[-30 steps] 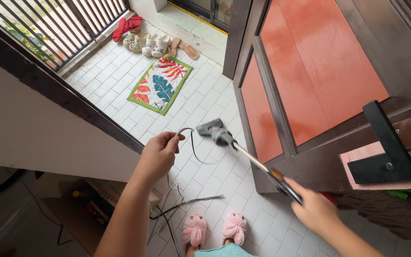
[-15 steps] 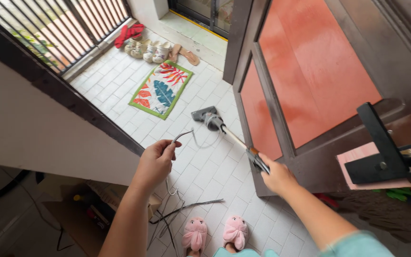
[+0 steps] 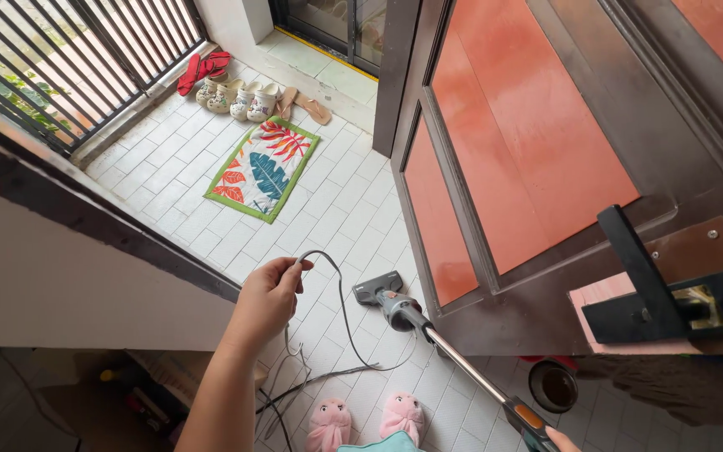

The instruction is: Vacuuming the tiled floor and a small mat in an entryway area.

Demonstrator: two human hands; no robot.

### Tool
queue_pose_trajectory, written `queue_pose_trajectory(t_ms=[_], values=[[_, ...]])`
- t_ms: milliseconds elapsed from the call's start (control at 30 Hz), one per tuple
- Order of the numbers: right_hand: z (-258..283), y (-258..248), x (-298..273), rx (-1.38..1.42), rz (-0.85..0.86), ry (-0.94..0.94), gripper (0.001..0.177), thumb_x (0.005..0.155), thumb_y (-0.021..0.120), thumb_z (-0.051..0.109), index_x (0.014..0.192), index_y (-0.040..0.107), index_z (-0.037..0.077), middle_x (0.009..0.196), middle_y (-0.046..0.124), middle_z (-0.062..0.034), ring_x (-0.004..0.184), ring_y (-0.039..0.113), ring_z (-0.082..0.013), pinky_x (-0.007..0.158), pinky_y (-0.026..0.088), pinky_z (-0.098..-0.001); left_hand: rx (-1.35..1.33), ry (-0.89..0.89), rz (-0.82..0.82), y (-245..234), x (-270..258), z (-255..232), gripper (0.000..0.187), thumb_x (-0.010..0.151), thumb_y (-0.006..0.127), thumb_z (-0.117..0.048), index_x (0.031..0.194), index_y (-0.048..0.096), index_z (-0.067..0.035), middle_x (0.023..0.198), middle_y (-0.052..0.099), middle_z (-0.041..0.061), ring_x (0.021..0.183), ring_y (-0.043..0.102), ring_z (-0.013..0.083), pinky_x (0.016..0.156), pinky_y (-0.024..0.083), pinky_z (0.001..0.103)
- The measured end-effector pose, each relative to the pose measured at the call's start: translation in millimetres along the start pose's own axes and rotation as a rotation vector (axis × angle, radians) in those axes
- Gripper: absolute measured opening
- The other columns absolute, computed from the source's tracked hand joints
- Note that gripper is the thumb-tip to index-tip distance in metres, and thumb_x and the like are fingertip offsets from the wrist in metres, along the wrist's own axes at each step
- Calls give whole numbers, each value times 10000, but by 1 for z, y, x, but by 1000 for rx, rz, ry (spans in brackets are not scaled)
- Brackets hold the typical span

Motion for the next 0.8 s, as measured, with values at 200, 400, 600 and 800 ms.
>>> queue_pose_trajectory(t_ms=[200, 400, 600, 800], values=[[347, -196, 19, -370, 64, 721, 723, 987, 539, 336, 1617, 210, 469, 1012, 762, -69, 977, 765, -206, 950, 607, -353, -35, 18, -11, 9, 22, 17, 279, 1001, 556, -218, 1093, 743, -33, 700, 553, -2, 499, 442, 62, 455, 368, 248], [461, -270, 141, -306, -276, 658, 692, 939, 571, 330, 1573, 307, 414, 1050, 726, -128, 1048, 704, -352, 951, 540, -487, -12, 34, 8, -22, 69, 24, 284, 992, 556, -225, 1081, 740, -28, 692, 563, 8, 486, 454, 68, 441, 369, 251], [501, -316, 278, -178, -366, 622, 693, 947, 577, 284, 1576, 308, 395, 1092, 739, -117, 1094, 684, -339, 977, 514, -478, -1, -18, 25, -64, 125, -1, 279, 999, 552, -213, 1092, 733, -22, 684, 544, 13, 482, 438, 74, 437, 348, 266], [494, -329, 333, -102, -371, 675, 684, 982, 542, 266, 1601, 283, 397, 1091, 752, -121, 1089, 705, -323, 975, 528, -463, 5, -56, 55, -85, 170, -11, 273, 997, 554, -197, 1101, 732, -18, 687, 539, 3, 486, 445, 74, 441, 353, 266]])
Point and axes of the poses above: each hand's wrist, its own x-axis towards the middle knuckle, its own y-axis out of the palm, z = x × y, the point moved 4 cm from there along x, towards the middle knuckle
